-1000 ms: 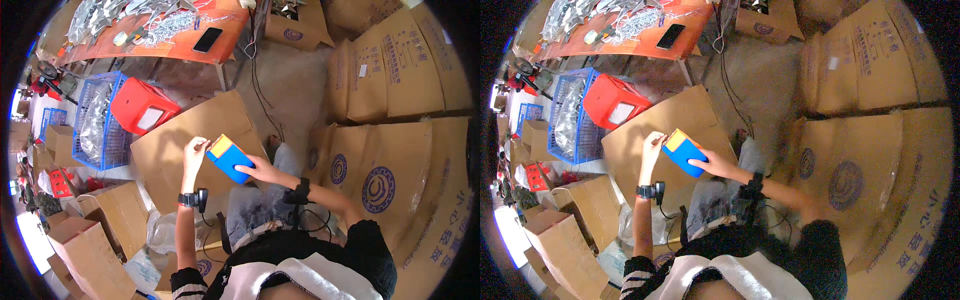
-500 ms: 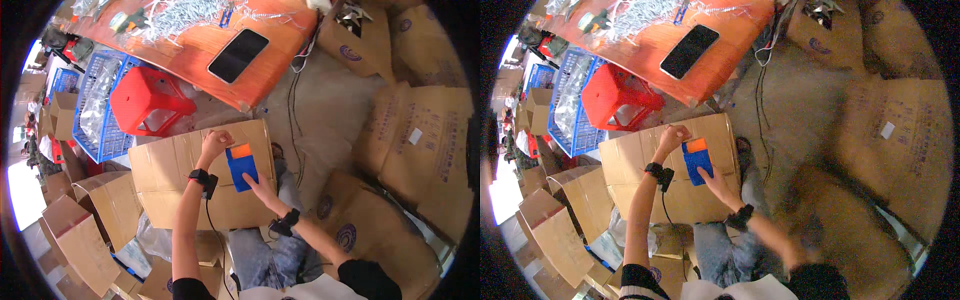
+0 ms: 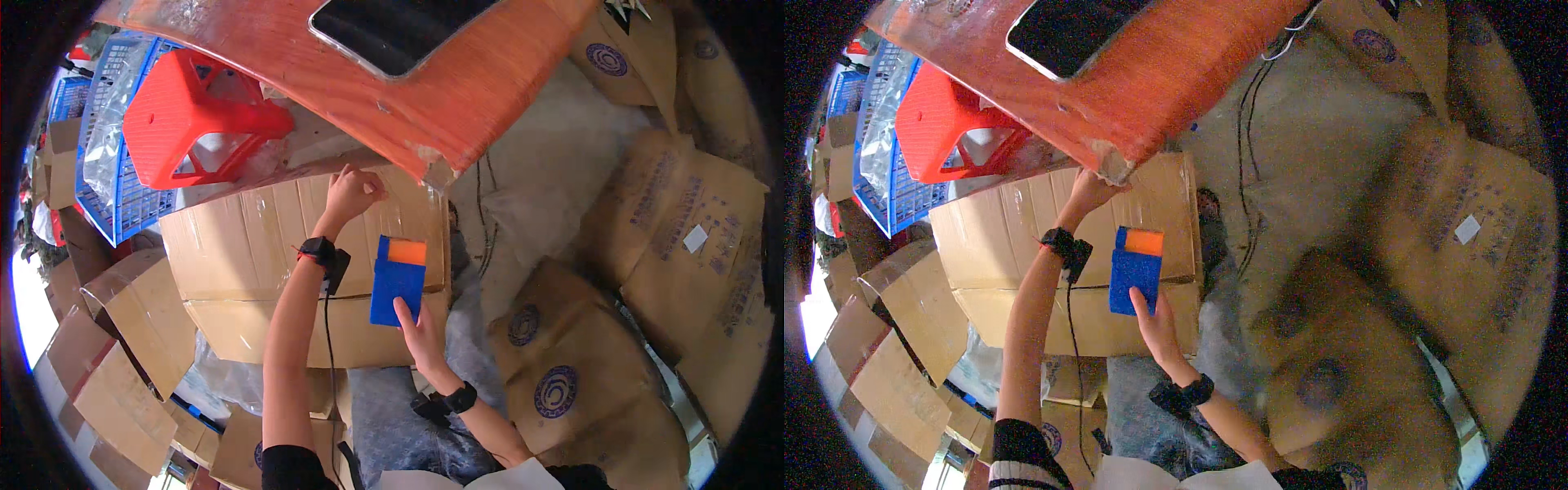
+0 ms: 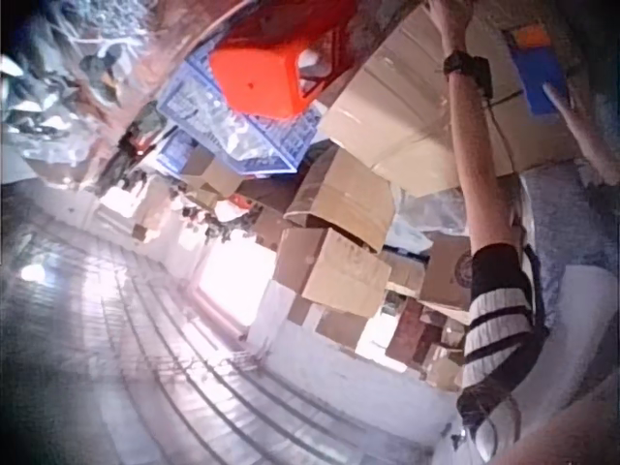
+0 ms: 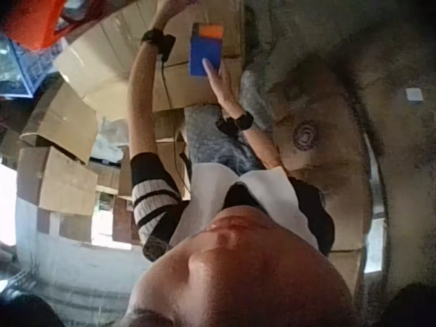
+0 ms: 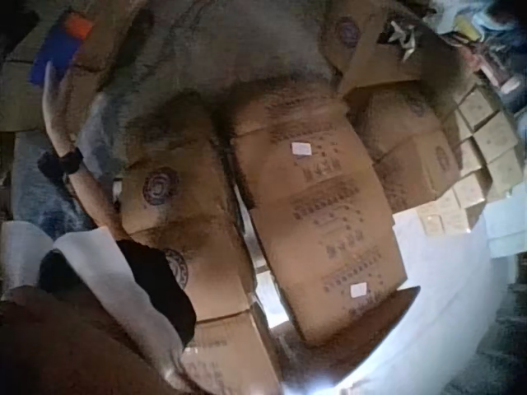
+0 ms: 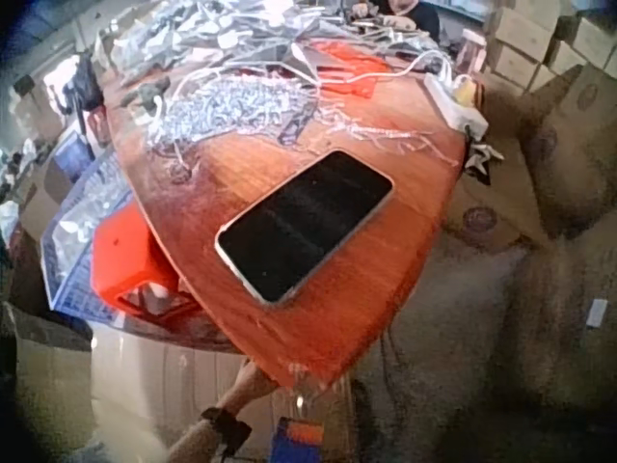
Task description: Packing decorative stars into cardboard boxes and sealing them with tape.
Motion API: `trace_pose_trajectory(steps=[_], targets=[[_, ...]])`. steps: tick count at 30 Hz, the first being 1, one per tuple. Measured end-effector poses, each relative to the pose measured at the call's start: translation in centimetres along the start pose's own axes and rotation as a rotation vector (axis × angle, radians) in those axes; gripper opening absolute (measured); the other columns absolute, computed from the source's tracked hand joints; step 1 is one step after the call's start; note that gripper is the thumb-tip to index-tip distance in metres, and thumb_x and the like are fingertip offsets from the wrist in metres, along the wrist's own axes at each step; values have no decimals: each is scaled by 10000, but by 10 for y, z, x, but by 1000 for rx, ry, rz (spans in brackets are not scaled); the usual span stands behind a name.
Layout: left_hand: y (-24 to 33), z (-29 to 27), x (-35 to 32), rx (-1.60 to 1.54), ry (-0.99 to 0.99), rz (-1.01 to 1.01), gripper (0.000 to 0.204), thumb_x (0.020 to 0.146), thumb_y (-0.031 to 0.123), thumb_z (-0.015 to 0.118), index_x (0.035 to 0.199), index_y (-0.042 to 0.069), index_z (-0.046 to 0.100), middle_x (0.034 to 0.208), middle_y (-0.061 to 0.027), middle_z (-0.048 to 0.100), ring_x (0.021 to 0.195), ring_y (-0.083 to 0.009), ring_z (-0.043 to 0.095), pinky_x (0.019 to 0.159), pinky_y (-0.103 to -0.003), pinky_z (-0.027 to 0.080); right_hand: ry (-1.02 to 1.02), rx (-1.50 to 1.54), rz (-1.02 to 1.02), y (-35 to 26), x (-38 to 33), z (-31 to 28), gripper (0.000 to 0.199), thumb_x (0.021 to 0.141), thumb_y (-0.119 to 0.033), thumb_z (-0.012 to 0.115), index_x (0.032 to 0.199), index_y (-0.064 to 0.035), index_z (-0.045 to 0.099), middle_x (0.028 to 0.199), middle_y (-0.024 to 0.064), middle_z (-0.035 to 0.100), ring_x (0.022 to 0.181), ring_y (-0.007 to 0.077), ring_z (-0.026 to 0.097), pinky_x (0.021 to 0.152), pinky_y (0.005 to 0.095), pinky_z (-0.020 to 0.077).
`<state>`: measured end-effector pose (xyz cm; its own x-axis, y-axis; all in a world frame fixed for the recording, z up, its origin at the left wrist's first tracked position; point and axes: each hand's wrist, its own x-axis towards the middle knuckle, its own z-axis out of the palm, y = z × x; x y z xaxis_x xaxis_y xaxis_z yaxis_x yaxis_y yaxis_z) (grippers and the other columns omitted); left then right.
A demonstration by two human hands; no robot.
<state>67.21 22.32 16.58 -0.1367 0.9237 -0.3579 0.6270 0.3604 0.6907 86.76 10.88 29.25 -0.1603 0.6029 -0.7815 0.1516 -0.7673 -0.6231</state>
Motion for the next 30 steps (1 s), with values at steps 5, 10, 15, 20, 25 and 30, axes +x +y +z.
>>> trace_pose_trajectory(steps=[5, 10, 15, 20, 25, 30], targets=[[-33, -2, 34, 43, 102, 33, 175, 630, 296, 662, 764, 186, 633, 737, 58, 605, 952, -181, 486, 807, -413, 341, 5, -120, -70, -7, -27, 8, 341, 847, -300, 503, 988, 9, 523, 897, 75, 582, 810, 141, 527, 741, 277, 413], [-23, 7, 59, 170, 156, -154, 466, 646, 318, 659, 1076, 190, 532, 1080, -23, 551, 1131, -216, 395, 926, -488, 282, -35, -76, -43, -4, 11, -6, 370, 839, -318, 508, 994, 18, 521, 915, 114, 585, 847, 179, 538, 760, 290, 411], [-40, 25, 82, 13, 384, 226, 542, 642, 378, 647, 1126, 185, 497, 1141, -47, 509, 1126, -256, 395, 898, -475, 317, -72, -219, -60, -11, 37, -11, 382, 838, -322, 508, 1005, 22, 510, 914, 119, 582, 834, 184, 538, 757, 292, 411], [-50, 33, 80, 4, 367, 249, 584, 638, 424, 638, 1150, 191, 482, 1180, -65, 480, 1124, -288, 391, 871, -468, 345, -95, -140, 9, -20, 49, -13, 411, 850, -322, 495, 1094, 9, 478, 1029, 49, 535, 940, 125, 477, 830, 255, 362], [-47, 47, 86, 44, 277, -41, 480, 652, 376, 629, 1089, 203, 532, 1144, -47, 503, 1116, -280, 393, 843, -489, 352, -92, -265, -10, 3, 64, -26, 523, 831, -346, 505, 1144, 61, 407, 1143, 188, 461, 1073, 262, 425, 922, 329, 299], [-63, 52, 93, 170, 84, -15, 324, 698, 266, 567, 1014, 195, 579, 1120, -13, 509, 1091, -223, 419, 813, -543, 340, -121, -243, 14, 0, 66, -23, 585, 832, -356, 500, 1193, 76, 342, 1214, 206, 396, 1138, 282, 361, 963, 332, 246]])
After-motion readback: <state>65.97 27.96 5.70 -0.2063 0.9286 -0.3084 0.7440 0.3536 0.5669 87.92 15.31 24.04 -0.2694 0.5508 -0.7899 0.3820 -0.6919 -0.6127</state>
